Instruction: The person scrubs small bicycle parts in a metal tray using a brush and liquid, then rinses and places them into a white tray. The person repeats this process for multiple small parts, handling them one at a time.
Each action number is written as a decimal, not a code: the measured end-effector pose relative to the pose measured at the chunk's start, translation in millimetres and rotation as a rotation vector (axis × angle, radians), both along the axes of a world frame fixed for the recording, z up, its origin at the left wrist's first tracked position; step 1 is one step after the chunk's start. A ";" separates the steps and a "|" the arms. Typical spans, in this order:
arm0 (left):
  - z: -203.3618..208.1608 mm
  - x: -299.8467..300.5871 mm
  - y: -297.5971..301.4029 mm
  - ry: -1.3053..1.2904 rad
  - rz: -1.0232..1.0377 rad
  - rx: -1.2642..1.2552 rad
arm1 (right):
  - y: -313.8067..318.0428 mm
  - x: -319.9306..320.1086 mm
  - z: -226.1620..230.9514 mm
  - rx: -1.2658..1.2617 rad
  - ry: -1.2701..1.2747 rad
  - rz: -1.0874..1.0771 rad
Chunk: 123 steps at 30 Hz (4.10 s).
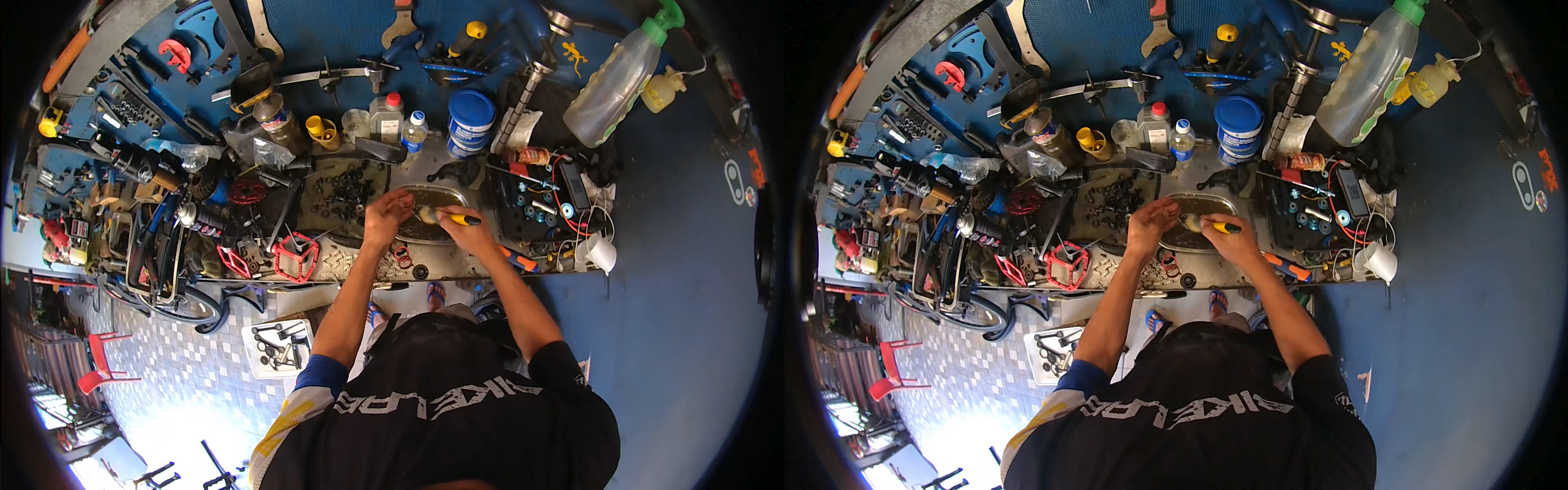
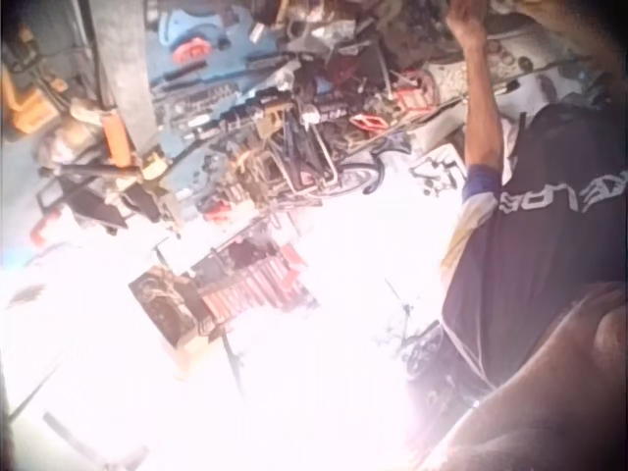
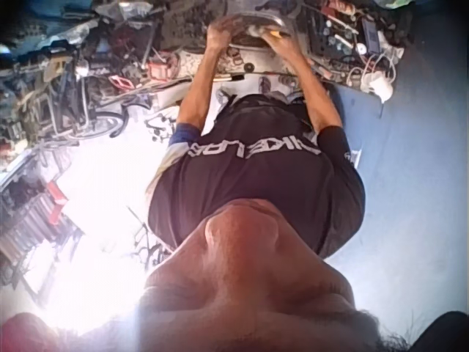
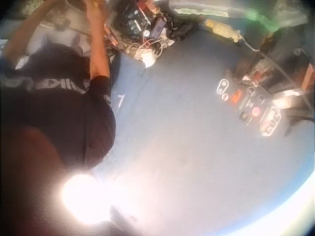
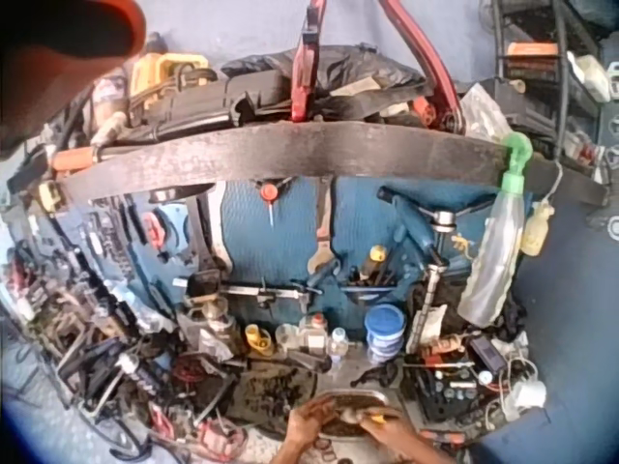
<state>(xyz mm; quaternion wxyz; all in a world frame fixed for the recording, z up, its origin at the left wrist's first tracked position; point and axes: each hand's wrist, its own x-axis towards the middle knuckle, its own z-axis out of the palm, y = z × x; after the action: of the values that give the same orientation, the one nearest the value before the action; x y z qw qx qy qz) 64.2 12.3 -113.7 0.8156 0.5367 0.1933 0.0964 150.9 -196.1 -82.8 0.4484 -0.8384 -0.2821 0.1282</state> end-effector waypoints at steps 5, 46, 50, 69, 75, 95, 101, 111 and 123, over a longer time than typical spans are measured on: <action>-4.5 -2.5 9.1 0.045 -0.087 0.084 | -25.2 10.6 6.4 -0.388 -0.432 0.156; 18.1 -470.9 -155.9 0.191 1.216 -0.077 | 110.1 -206.8 -246.8 0.013 0.414 0.618; 2.5 -562.6 -182.8 0.211 1.420 -0.162 | 148.0 -240.3 -215.5 0.169 0.317 0.358; -115.1 -808.4 -108.7 0.114 1.861 -0.510 | 131.7 -522.0 16.2 -0.586 -0.422 1.349; -121.6 -818.3 -89.6 0.233 1.874 -0.546 | 100.0 -650.1 14.0 -0.571 -0.427 1.721; -137.9 -825.8 -79.9 0.629 1.710 -0.047 | 135.2 -708.5 27.3 -0.704 -0.482 1.610; -142.9 -825.6 -83.9 0.890 1.504 0.417 | 148.4 -708.5 36.9 -0.714 -0.477 1.613; -166.9 -812.0 -80.1 0.830 1.547 0.203 | 130.6 -676.9 10.9 -0.688 -0.535 1.610; -197.9 -704.3 -39.1 1.112 0.980 0.388 | 17.3 -416.1 -100.2 -0.959 -0.155 1.042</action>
<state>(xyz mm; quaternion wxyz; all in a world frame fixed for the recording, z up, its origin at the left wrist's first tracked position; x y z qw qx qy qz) -640.1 -26.8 -311.5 0.3535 0.4928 0.7709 0.1950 -265.1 -178.8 -183.0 -0.1107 -0.7062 -0.5899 0.3756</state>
